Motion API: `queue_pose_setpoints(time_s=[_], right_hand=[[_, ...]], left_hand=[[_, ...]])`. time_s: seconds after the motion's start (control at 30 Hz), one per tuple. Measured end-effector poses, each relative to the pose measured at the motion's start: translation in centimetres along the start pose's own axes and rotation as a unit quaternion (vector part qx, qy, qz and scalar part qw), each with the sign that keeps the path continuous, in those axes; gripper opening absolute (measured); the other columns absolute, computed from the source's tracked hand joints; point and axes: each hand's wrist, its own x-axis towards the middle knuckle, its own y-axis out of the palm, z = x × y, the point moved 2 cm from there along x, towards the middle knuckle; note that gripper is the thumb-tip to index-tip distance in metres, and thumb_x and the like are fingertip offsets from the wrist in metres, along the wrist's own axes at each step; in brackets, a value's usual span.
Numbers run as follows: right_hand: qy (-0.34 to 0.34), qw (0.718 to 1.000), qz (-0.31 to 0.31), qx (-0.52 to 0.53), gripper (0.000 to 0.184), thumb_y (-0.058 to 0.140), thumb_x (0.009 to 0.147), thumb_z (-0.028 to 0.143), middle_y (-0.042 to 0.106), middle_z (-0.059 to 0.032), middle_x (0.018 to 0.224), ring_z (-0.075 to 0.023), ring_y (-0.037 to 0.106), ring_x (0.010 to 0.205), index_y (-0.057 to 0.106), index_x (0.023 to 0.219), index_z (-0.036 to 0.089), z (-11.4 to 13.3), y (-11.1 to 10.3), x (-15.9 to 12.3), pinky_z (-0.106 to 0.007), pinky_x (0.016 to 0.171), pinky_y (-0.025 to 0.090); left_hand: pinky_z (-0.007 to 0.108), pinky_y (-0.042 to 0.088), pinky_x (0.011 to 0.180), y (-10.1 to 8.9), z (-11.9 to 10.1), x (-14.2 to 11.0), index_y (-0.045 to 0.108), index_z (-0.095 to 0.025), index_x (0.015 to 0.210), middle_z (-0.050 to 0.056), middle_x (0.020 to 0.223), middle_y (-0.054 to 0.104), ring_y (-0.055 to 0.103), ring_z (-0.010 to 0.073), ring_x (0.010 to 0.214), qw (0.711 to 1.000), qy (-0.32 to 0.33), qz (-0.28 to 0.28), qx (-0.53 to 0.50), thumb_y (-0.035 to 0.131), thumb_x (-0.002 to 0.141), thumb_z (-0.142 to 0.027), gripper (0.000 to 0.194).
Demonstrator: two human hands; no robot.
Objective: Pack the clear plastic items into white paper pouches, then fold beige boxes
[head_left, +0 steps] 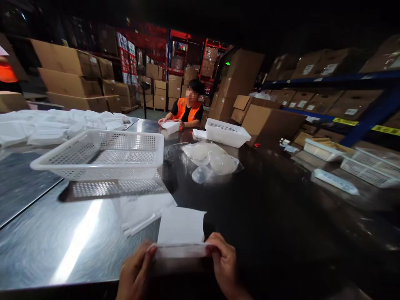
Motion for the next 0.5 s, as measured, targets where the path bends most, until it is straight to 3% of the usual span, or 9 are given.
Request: queue_pose_setpoints(time_s=[0.07,0.2,0.37,0.5], right_hand=[[0.034,0.996,-0.063,-0.06,0.054,0.039,0.104,0.054,0.057,0.0011,0.059,-0.0111,0.056,0.05,0.06,0.066,0.021,0.4,0.6,-0.6,-0.02,0.045,0.041],[0.031,0.977,-0.124,-0.171,0.056,0.044,0.104,0.048,0.054,0.0017,0.051,-0.0096,0.053,0.044,0.05,0.056,0.021,0.7,1.2,-1.0,-0.019,0.042,0.036],[0.003,0.962,-0.128,-0.243,0.06,0.039,0.106,0.047,0.05,0.0026,0.046,-0.0087,0.047,0.038,0.047,0.053,0.022,0.8,1.1,-0.7,-0.021,0.044,0.034],[-0.001,0.96,-0.1,-0.262,0.061,0.036,0.108,0.045,0.051,0.0021,0.044,-0.008,0.046,0.036,0.05,0.053,0.021,1.2,1.2,-0.4,-0.023,0.044,0.031]], left_hand=[[0.023,0.047,0.05,0.8,-0.8,-0.3,0.057,-0.021,0.06,-0.001,0.054,0.059,0.057,0.0149,0.052,0.997,-0.063,-0.052,-0.006,0.041,0.093,-0.073,0.064],[0.026,0.037,0.05,2.0,-1.8,-0.1,0.047,-0.023,0.06,-0.003,0.05,0.051,0.049,0.0142,0.047,0.993,-0.074,-0.078,0.04,0.035,0.096,-0.07,0.061],[0.029,0.04,0.059,2.2,-1.4,0.6,0.052,-0.025,0.067,0.001,0.056,0.061,0.061,0.0193,0.056,0.987,-0.075,-0.044,0.136,0.029,0.102,-0.043,0.047],[0.032,0.043,0.064,2.4,-0.2,0.9,0.061,-0.024,0.079,0.008,0.073,0.073,0.07,0.0264,0.073,0.977,-0.105,-0.01,0.185,0.024,0.102,-0.043,0.047]])
